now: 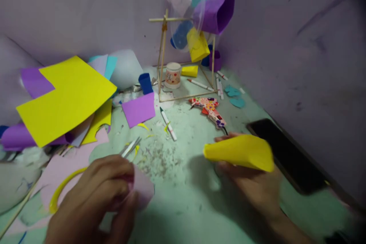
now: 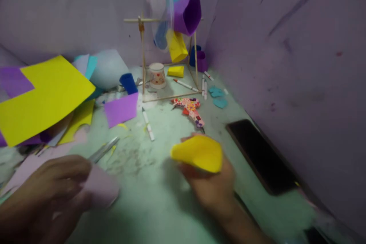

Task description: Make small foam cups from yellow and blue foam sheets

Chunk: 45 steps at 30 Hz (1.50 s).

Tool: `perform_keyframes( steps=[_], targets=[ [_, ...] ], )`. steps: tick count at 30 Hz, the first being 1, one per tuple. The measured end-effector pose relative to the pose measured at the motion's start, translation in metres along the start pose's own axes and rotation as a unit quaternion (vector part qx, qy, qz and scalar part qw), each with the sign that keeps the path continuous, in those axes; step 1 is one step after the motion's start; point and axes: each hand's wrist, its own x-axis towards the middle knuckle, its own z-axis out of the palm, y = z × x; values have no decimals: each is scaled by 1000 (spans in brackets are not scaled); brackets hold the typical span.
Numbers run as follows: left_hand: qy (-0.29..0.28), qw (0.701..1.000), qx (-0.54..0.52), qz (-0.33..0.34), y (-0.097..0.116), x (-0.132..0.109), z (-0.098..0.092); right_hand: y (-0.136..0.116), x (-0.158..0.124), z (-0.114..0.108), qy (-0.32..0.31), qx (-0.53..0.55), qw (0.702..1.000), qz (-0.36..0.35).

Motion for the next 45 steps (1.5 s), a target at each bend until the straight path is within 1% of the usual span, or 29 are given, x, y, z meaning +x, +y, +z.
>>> perform_keyframes(
  steps=[1, 2, 3, 4, 5, 6, 8, 9, 11, 13, 15, 17, 19, 20, 22, 23, 26, 29, 33, 38, 41, 45],
  targets=[
    [20, 999, -12, 23, 32, 28, -4, -6, -2, 6, -2, 1, 1000, -5],
    [7, 998, -26, 57, 59, 48, -6, -11, -4, 13, -57, -5, 998, -21],
    [11, 997, -45, 66, 79, 60, -5, -15, -8, 18, -107, -12, 993, -49],
    [8, 996, -54, 65, 93, 65, -2, -18, -12, 23, -157, -22, 984, -79],
    [-8, 995, -66, 69, 101, 62, 2, -19, -16, 26, -200, -36, 973, -107],
    [-20, 994, -74, 73, 103, 56, 7, -20, -20, 28, -226, -50, 964, -127],
    [-29, 995, -70, 61, 100, 35, 17, -17, -25, 31, -254, -76, 955, -135],
    [-20, 997, -59, 44, 96, 24, 22, -15, -27, 31, -260, -81, 954, -126],
    [7, 999, -34, -4, 89, 7, 31, -11, -30, 30, -266, -78, 956, -101],
    [27, 997, -36, -57, 85, -5, 37, -8, -31, 28, -260, -69, 960, -83],
    [28, 989, -62, -134, 83, -13, 42, -6, -32, 27, -249, -65, 963, -74],
    [23, 971, -107, -213, 81, -15, 45, -5, -31, 25, -244, -63, 965, -67],
    [35, 954, -153, -256, 79, -11, 45, -6, -30, 26, -241, -64, 966, -67],
    [45, 950, -168, -261, 79, -7, 45, -7, -30, 27, -239, -62, 967, -69],
    [58, 953, -165, -248, 81, 4, 43, -9, -29, 29, -238, -50, 967, -77],
    [53, 950, -185, -247, 82, 11, 42, -10, -29, 31, -240, -40, 967, -80],
    [13, 935, -238, -264, 87, 28, 43, -13, -28, 36, -246, -15, 965, -84],
    [6, 940, -238, -244, 87, 35, 48, -12, -27, 39, -240, -13, 967, -82],
    [22, 948, -227, -223, 84, 28, 52, -9, -29, 40, -223, -20, 972, -72],
    [1, 959, -208, -190, 90, 16, 50, -7, -34, 38, -231, -33, 969, -79],
    [-4, 968, -185, -171, 93, 15, 51, -7, -35, 38, -235, -49, 966, -92],
    [-10, 973, -156, -170, 90, 15, 54, -5, -35, 38, -230, -85, 964, -101]
  ],
)
